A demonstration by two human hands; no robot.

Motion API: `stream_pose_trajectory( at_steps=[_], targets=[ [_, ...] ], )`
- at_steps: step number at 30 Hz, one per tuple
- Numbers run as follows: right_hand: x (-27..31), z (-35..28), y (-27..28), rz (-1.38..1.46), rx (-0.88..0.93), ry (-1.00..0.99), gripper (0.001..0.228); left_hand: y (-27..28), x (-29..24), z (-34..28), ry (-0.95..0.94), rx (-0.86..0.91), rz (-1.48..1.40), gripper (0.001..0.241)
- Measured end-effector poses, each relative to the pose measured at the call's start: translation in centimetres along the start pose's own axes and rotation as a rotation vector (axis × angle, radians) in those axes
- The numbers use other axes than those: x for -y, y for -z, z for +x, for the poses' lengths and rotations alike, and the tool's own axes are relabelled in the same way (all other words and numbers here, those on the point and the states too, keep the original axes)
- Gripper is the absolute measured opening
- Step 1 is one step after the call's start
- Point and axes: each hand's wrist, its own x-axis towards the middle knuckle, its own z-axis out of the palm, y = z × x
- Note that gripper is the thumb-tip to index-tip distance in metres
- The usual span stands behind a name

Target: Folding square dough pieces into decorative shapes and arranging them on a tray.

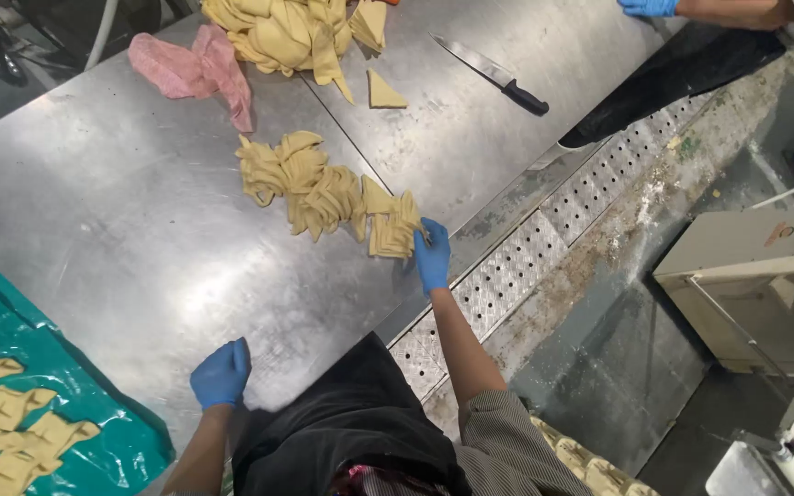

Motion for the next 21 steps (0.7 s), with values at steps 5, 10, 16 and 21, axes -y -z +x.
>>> stream_pose_trajectory(
  at_steps=[5,10,16,21],
  targets=[
    [-1.4,3.9,-1.1,0.114,0.136,-0.259,0.063,-0.6,-0.8,0.0,0.074,0.093,0.122,0.042],
    [-3.9,6.0,-2.0,0.078,0.313,-0.493,0.077,-1.1,-0.8,0.1,0.104,0.103,0.158,0.044],
    [-2.9,6.8,-2.4,0.007,0.263,-0.308,0.081,-0.6,-0.8,0.0,0.107,0.108,0.084,0.041],
    [-1.6,6.8,-1.9,-0.112,0.216,-0.038,0.093,-0.3,-0.4,-0.4,0.077,0.058,0.049,0.043]
  ],
)
